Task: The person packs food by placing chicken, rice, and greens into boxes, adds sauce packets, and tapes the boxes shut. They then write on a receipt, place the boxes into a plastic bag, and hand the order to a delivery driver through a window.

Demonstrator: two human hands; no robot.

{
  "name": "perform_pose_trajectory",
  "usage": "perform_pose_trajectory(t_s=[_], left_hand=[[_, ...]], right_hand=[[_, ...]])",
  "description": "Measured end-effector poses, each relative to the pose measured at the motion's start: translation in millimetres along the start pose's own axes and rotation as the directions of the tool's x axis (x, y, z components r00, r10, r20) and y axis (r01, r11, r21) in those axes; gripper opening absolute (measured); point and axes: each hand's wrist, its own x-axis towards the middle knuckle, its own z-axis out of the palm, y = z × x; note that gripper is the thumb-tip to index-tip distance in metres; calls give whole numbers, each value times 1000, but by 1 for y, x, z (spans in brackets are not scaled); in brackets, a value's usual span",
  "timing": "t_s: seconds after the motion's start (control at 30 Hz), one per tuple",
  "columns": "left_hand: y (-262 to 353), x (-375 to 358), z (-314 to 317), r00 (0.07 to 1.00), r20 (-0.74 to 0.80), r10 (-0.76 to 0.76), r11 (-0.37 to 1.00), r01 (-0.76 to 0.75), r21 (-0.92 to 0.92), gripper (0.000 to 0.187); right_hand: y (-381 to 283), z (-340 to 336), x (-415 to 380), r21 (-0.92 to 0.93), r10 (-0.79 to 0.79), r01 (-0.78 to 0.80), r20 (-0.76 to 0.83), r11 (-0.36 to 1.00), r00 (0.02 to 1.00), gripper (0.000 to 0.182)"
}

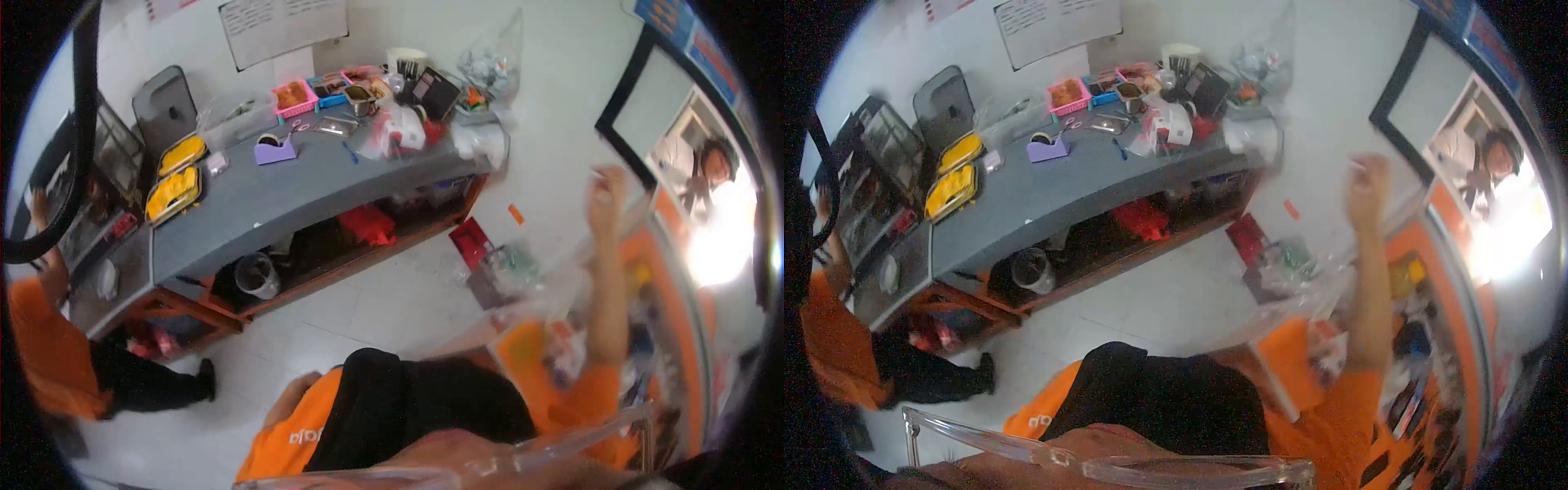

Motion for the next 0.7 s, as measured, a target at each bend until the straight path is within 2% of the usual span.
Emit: perform_pose_trajectory(t_s=[0.03, 0.07, 0.1, 0.17, 0.2, 0.27, 0.3, 0.33, 0.37, 0.4, 0.43, 0.47, 0.5, 0.53, 0.6, 0.67, 0.7], left_hand=[[-17, -16, 9, 999, 21, -48, 997, 50, -63, 40], [-40, -47, 19, 994, 38, -105, 985, 109, -131, 40], [-50, -52, 22, 985, 53, -166, 963, 174, -208, 41], [-92, -89, 41, 952, 64, -299, 873, 300, -384, 41], [-105, -89, 41, 929, 70, -364, 803, 350, -483, 42], [-119, -85, 42, 863, 96, -497, 599, 421, -681, 43], [-123, -82, 44, 822, 121, -557, 466, 430, -773, 43], [-122, -80, 46, 777, 158, -609, 315, 420, -851, 44], [-122, -79, 49, 732, 200, -651, 155, 387, -909, 44], [-127, -80, 53, 689, 251, -680, -8, 335, -942, 45], [-127, -84, 59, 651, 304, -696, -166, 267, -949, 45], [-128, -92, 68, 619, 358, -699, -313, 186, -931, 46], [-128, -100, 52, 669, 285, -686, -464, -100, -880, 50], [-129, -110, 17, 693, 187, -696, -567, -370, -736, 55], [-121, -134, -54, 777, 18, -629, -709, -564, -424, 62], [-147, -143, -91, 751, -27, -660, -716, -639, -281, 64], [-152, -153, -118, 752, -136, -646, -710, -656, -257, 64]], right_hand=[[-50, 28, 0, 227, 152, -167, 82, 959, 985, 24], [-93, 57, -1, 358, 112, -150, 124, 921, 986, 25], [-136, 87, -4, 474, 118, -210, 217, 855, 969, 22], [-219, 135, -22, 554, -100, -93, 308, 828, 946, 17], [-258, 163, -39, 679, -167, -151, 379, 718, 910, 18], [-330, 206, -89, 713, -343, -281, 595, 642, 727, 21], [-358, 233, -130, 620, -420, -406, 770, 672, 480, 29], [-381, 250, -170, 686, -560, -354, 726, 636, 400, 37], [-398, 274, -223, 570, -602, -471, 792, 673, 100, 42], [-421, 271, -245, 489, -588, -484, 806, 726, -66, 43], [-430, 283, -287, 416, -583, -548, 795, 725, -168, 41], [-430, 292, -339, 526, -601, -468, 799, 710, -13, 38], [-441, 267, -328, 426, -490, -376, 867, 823, -88, 35], [-456, 283, -316, 475, -533, -347, 841, 809, -92, 35], [-488, 309, -298, 561, -622, -318, 771, 764, -136, 35], [-520, 326, -279, 624, -690, -309, 699, 718, -188, 35], [-535, 335, -272, 651, -718, -311, 663, 693, -212, 35]])
